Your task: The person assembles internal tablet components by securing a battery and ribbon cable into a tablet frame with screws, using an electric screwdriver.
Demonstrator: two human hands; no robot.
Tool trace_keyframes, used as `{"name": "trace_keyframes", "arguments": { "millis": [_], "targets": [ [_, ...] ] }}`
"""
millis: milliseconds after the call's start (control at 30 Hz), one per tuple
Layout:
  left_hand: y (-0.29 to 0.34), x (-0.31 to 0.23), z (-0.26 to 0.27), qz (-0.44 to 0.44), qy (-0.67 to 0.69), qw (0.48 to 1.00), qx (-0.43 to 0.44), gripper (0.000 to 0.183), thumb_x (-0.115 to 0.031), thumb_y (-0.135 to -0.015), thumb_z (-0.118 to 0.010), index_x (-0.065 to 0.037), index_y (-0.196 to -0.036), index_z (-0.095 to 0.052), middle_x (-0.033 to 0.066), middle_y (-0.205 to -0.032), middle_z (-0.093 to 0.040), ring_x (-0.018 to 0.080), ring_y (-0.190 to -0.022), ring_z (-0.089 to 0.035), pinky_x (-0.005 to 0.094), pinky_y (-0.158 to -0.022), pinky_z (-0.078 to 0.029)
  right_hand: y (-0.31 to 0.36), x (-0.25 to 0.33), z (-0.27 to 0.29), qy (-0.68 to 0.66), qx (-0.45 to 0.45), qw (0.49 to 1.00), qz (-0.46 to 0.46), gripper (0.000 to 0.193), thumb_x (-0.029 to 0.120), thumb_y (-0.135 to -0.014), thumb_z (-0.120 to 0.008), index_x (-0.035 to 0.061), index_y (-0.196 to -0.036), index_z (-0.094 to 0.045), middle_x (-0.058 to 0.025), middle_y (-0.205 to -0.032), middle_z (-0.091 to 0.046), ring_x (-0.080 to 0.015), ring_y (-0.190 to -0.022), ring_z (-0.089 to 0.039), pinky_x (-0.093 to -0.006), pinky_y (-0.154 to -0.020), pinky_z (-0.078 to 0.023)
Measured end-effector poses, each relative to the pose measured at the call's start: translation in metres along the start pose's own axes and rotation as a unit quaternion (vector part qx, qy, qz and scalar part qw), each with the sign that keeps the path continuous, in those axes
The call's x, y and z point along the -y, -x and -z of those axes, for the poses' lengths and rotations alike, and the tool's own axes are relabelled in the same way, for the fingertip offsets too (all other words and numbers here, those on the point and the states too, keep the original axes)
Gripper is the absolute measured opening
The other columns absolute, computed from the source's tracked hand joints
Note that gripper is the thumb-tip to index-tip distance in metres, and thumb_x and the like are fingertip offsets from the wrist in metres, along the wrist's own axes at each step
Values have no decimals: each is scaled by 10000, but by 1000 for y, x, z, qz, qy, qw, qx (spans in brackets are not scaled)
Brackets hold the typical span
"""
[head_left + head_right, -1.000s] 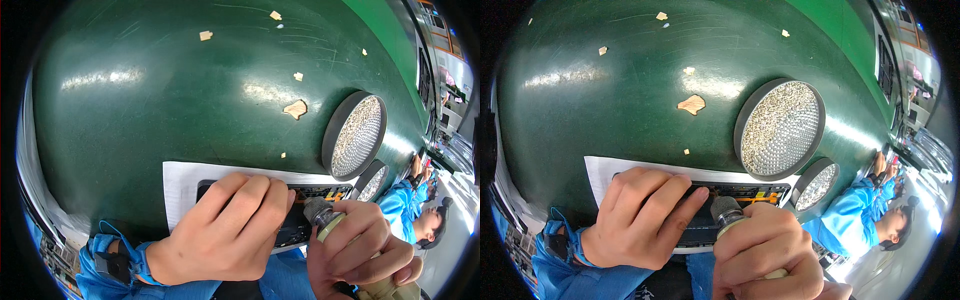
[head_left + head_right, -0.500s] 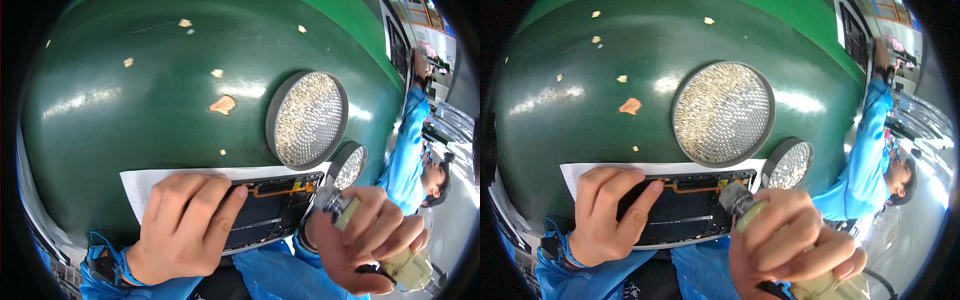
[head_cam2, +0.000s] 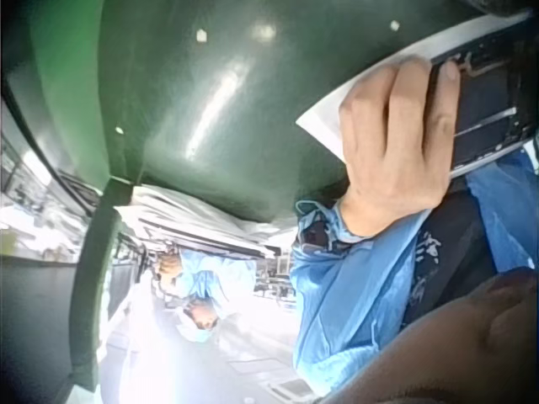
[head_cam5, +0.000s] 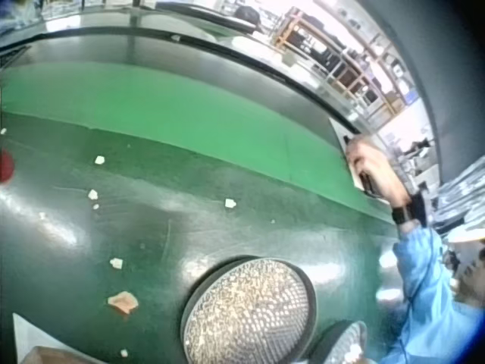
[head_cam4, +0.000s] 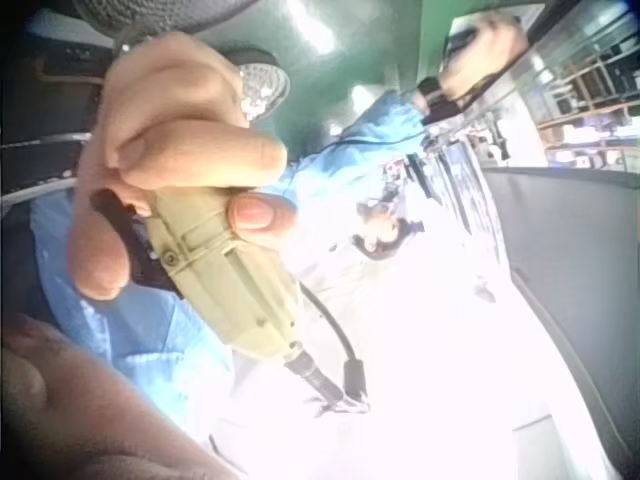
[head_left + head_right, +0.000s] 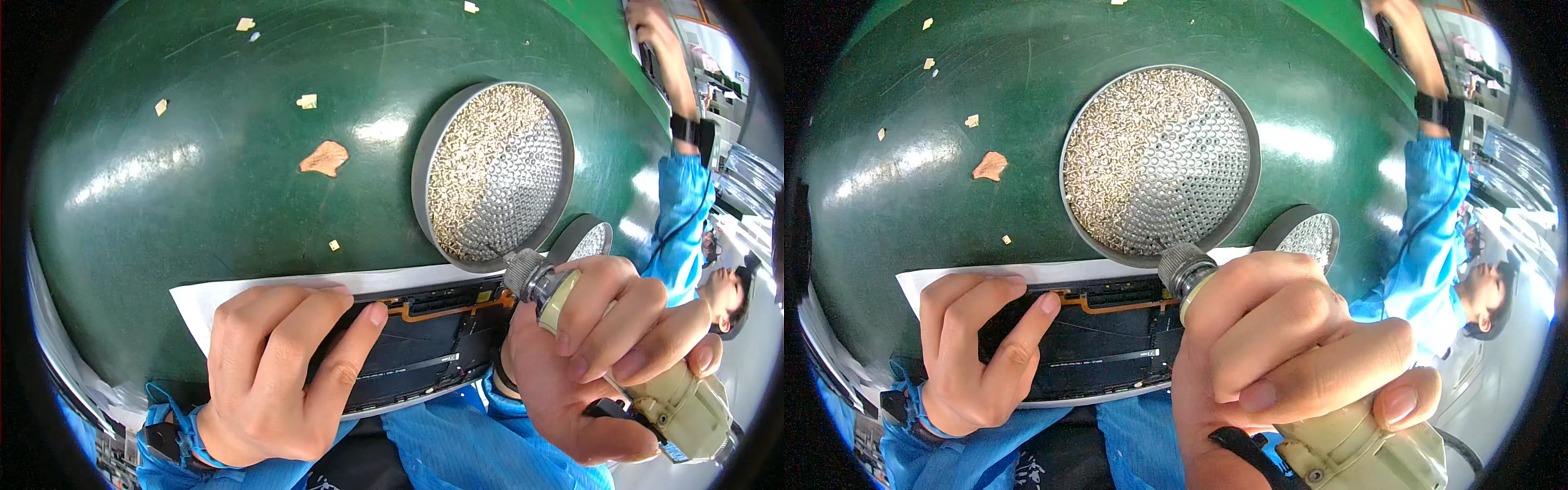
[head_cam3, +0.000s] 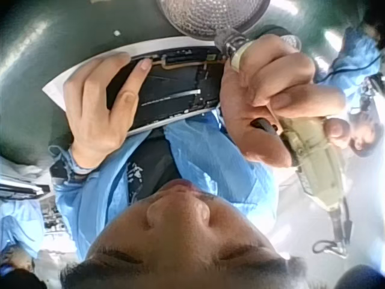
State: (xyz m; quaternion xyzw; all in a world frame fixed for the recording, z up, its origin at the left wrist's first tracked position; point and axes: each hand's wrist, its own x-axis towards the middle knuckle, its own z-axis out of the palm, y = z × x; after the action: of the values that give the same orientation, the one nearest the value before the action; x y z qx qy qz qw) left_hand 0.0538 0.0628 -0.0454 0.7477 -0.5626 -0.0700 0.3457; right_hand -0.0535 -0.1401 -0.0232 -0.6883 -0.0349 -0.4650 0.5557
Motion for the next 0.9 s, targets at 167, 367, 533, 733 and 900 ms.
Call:
{"name": "trace_keyframes", "arguments": {
  "millis": [167,367,533,733,900],
  "targets": [
    [1,0,1,5,0,1000,-4,455,24,-616,-778,2,-1070,-800,182,-1070,-671,345,-922,-646,420,-742,-562,-4,0,2,-12,48,999,-11,675,415,-949,-810,-20,-1284,-417,-26,-960,-489,-101,-645,-498,-267,-569,-434],
    [-2,-2,-6,-12,15,998,-58,403,-66,-593,-818,-7,-991,-830,178,-1066,-671,340,-945,-637,411,-770,-553,-12,23,-14,-47,24,998,20,672,389,-928,-834,-14,-1264,-415,-29,-943,-493,-117,-646,-518,-266,-575,-432],
    [9,2,-13,37,58,994,-89,328,-67,-651,-909,30,-941,-790,149,-1059,-676,327,-952,-636,402,-765,-536,1,29,-45,-97,74,992,-28,611,480,-1024,-698,34,-1340,-426,-16,-1000,-475,-142,-746,-528,-309,-552,-463],
    [7,0,-9,108,103,982,-113,363,-92,-738,-917,12,-1037,-738,103,-1032,-682,289,-902,-652,368,-762,-518,10,18,-53,-96,132,985,-49,727,443,-1039,-682,-12,-1489,-335,-66,-1049,-486,-134,-708,-513,-274,-509,-486],
    [11,0,-11,102,99,984,-107,348,-99,-740,-906,28,-1012,-730,77,-1035,-684,285,-915,-655,368,-755,-513,9,17,-54,-96,158,981,-55,714,444,-1045,-674,-5,-1483,-333,-71,-1041,-488,-137,-701,-511,-280,-500,-475]
  ]
}}
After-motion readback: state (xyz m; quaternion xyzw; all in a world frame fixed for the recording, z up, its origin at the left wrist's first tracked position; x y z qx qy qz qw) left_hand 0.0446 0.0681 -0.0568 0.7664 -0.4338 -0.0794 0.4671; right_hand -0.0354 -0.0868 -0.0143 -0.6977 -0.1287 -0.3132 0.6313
